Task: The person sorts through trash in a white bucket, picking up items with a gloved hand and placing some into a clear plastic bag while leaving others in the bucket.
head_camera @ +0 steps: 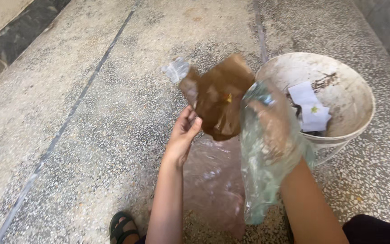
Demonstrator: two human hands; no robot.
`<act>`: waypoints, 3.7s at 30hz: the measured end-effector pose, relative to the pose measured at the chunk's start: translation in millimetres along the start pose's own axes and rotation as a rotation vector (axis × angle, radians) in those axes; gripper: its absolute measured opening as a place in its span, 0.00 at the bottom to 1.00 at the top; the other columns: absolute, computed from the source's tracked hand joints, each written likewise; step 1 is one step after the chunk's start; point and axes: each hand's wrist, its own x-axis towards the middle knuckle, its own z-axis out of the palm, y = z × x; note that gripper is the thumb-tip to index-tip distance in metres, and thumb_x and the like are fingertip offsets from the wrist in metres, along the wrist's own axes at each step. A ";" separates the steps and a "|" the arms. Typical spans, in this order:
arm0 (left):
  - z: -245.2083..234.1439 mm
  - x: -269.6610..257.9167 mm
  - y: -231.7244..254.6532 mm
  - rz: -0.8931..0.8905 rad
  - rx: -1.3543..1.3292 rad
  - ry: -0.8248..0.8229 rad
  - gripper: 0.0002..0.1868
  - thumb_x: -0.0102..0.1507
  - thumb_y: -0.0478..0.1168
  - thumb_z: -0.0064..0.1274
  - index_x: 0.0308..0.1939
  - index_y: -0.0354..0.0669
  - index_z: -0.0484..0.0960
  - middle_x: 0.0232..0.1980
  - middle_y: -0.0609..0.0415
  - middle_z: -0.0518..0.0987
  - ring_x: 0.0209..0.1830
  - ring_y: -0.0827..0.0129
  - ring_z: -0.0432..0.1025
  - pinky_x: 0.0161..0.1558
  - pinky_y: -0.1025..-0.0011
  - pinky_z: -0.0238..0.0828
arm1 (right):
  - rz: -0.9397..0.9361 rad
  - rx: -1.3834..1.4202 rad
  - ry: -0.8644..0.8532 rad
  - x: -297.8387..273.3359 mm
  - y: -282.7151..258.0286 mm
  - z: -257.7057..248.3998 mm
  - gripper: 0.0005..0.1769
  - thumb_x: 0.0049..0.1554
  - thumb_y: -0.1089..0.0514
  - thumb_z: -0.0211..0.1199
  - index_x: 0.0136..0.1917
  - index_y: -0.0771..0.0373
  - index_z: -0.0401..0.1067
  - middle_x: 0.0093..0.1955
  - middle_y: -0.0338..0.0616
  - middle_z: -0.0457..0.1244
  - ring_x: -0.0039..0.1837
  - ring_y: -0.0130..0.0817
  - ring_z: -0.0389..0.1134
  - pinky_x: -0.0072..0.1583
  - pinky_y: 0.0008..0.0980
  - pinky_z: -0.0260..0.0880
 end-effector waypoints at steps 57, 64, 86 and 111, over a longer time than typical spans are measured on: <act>-96.5 -44.3 -91.6 -0.871 1.725 0.009 0.35 0.53 0.60 0.70 0.58 0.44 0.81 0.61 0.49 0.80 0.62 0.57 0.76 0.55 0.60 0.77 | -0.104 -0.721 -0.043 55.7 477.7 -0.5 0.36 0.47 0.69 0.62 0.70 0.61 0.62 0.58 0.58 0.67 0.61 0.54 0.69 0.62 0.45 0.67; -179.2 -99.8 -132.9 -1.071 1.777 0.060 0.57 0.48 0.56 0.77 0.74 0.48 0.59 0.74 0.48 0.64 0.70 0.53 0.65 0.62 0.49 0.68 | -0.098 -0.715 0.039 60.4 464.2 -9.9 0.35 0.47 0.69 0.62 0.69 0.61 0.63 0.56 0.59 0.67 0.60 0.55 0.69 0.61 0.47 0.68; -196.2 -46.1 -142.4 -0.336 0.478 0.290 0.30 0.62 0.33 0.59 0.65 0.40 0.63 0.53 0.44 0.78 0.33 0.67 0.77 0.31 0.69 0.77 | -0.095 -0.565 -0.153 48.7 280.0 -0.4 0.42 0.47 0.68 0.60 0.75 0.60 0.61 0.69 0.52 0.64 0.69 0.47 0.67 0.69 0.38 0.65; 67.1 -41.8 72.8 -0.278 0.957 -0.513 0.26 0.72 0.33 0.40 0.76 0.49 0.68 0.53 0.41 0.84 0.39 0.57 0.70 0.46 0.65 0.72 | -0.284 -0.224 -0.472 -14.7 101.3 21.0 0.38 0.49 0.62 0.63 0.73 0.59 0.61 0.69 0.51 0.64 0.69 0.49 0.67 0.64 0.41 0.70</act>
